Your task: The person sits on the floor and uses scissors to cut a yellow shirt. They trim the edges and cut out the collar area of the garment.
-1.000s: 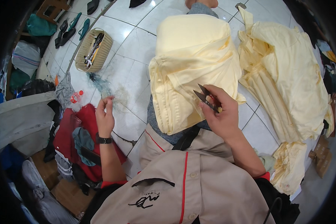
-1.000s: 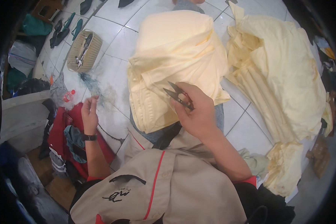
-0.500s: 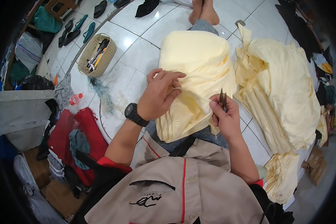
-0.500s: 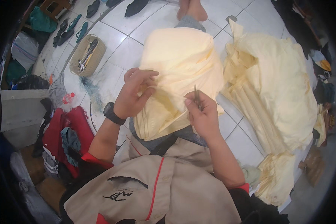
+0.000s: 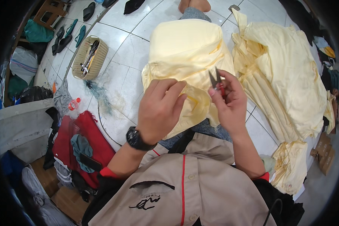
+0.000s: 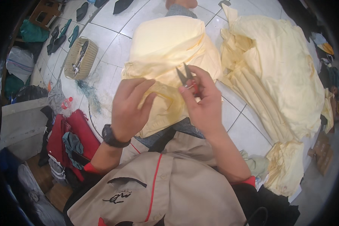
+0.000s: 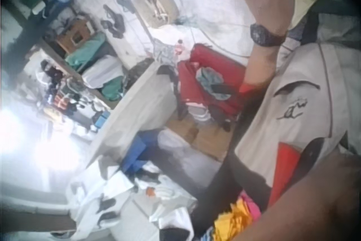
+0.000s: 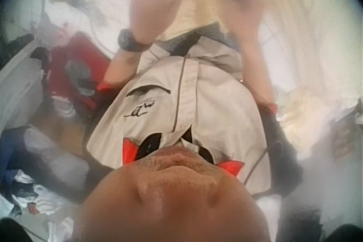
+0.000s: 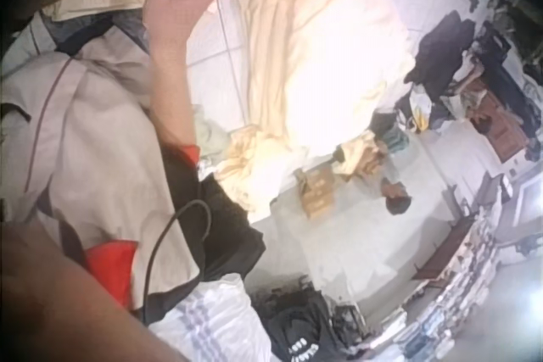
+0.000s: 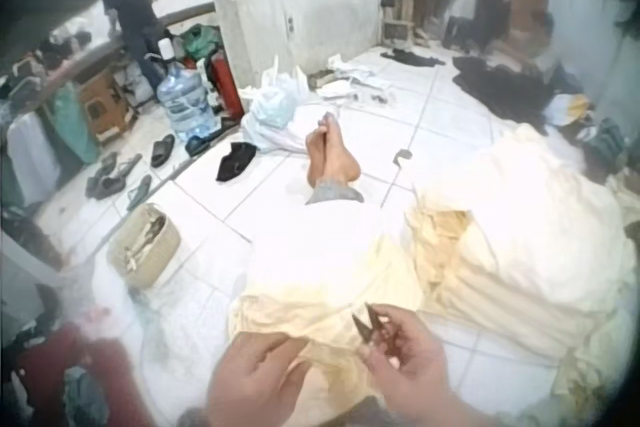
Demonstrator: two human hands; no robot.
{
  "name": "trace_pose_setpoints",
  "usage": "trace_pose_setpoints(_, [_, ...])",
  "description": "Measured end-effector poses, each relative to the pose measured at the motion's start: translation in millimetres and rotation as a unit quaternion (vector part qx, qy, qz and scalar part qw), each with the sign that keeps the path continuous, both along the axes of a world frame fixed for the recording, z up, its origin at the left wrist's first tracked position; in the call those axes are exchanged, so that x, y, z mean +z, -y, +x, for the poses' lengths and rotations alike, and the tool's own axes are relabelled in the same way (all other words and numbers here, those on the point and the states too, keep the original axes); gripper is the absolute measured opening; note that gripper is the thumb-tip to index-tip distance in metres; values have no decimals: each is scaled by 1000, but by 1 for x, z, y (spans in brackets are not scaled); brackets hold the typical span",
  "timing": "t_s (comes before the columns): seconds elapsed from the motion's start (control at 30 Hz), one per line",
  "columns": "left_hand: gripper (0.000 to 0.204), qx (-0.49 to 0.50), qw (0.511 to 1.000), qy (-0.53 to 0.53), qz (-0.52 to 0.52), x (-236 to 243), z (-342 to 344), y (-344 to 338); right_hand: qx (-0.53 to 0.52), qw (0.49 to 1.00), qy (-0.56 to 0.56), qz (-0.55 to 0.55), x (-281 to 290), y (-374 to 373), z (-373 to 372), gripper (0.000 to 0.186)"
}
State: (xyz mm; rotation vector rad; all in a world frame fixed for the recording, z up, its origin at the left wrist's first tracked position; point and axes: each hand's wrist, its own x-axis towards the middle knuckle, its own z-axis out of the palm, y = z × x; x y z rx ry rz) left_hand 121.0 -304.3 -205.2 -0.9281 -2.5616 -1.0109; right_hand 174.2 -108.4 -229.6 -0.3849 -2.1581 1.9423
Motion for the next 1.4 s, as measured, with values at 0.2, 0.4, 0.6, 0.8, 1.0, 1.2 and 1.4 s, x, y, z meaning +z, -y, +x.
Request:
trace_pose_setpoints(0.2, [17, 10, 998, 58, -36, -35, -16, -2, 99, 985, -39, 135, -21, 12, 4, 38])
trace_pose_setpoints(0.4, [11, 0, 987, 161, -4, -27, -17, 8, 110, 922, -81, 361, -19, 12, 9, 42])
trace_pose_setpoints(0.6, [10, -9, 991, 136, -4, -28, -13, 6, 97, 868, -105, 475, -20, 21, 9, 36])
trace_pose_setpoints(0.8, [12, 15, 983, 172, 57, -35, -11, 9, 120, 854, -104, 496, -21, 21, 9, 47])
trace_pose_setpoints(1.0, [16, 42, 973, 212, 77, -34, -9, 7, 131, 836, -139, 514, -16, 26, 1, 43])
trace_pose_setpoints(1.2, [10, 51, 982, 138, 118, -26, -3, 42, 116, 834, -145, 519, -16, 24, 1, 40])
trace_pose_setpoints(1.4, [10, 243, 942, 27, -231, -40, -3, 175, 107, 851, -149, 493, -25, 16, 7, 36])
